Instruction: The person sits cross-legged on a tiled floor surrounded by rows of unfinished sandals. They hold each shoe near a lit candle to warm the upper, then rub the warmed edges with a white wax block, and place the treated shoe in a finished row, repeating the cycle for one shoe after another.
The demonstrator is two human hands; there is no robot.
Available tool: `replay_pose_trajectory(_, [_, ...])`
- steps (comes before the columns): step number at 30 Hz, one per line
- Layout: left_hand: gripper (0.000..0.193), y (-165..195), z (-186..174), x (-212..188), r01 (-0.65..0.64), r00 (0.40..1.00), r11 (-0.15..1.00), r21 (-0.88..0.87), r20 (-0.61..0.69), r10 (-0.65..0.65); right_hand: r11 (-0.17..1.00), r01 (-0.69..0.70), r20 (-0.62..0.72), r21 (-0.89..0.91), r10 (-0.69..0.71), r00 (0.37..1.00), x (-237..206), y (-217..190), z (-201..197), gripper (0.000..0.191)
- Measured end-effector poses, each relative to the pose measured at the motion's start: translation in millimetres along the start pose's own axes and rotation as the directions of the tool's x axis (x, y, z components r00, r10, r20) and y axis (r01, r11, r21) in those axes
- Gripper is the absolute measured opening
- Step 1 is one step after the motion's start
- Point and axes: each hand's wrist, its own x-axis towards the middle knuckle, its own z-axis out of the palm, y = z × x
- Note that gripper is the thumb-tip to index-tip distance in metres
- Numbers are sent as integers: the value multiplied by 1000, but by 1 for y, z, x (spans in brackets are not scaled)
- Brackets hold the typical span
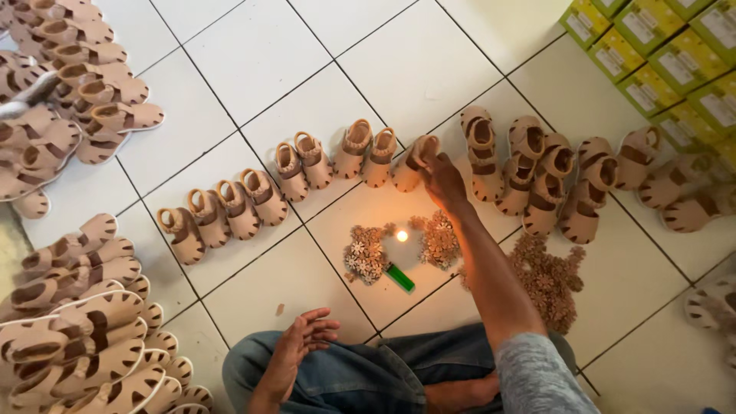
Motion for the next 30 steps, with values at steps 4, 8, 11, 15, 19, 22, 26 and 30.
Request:
replay_pose_trajectory(4, [65, -11, 4, 16, -59, 991, 998, -2, 117, 59, 998, 0, -51, 58, 3, 999, -22, -2, -38, 26])
replay_pose_trajectory(8, [62, -21, 36, 23, -47, 987, 998, 30, 152, 41, 968, -5, 83, 250, -16, 996, -101, -14, -84, 25])
replay_pose_trajectory(11, [62, -12, 74, 29, -99, 982, 995, 22, 162, 95, 880, -25, 273, 474, -121, 954, -160, -33, -111, 27])
replay_pose_trajectory(15, [79, -2, 104, 29, -238, 926, 971, -24, 297, 234, 687, -284, 559, 669, -213, 802, -238, -61, -125, 20])
replay_pose_trajectory(19, [76, -22, 101, 7, -68, 858, 996, -50, 507, 84, 357, -609, 698, 708, -225, 680, -286, -83, -119, 23])
replay_pose_trajectory(22, [56, -41, 106, -5, -88, 873, 979, -184, 459, 165, 171, -624, 640, 762, -55, 766, -302, -94, -105, 32])
replay_pose_trajectory(26, [32, -48, 118, -16, -45, 908, 833, -551, 325, 265, -557, -204, 348, 805, 165, 923, -343, -121, -76, 51])
replay_pose_trajectory(30, [31, -55, 144, -17, -160, 959, 832, -531, 116, 258, -101, -201, 222, 974, 304, 926, -367, -134, -48, 50])
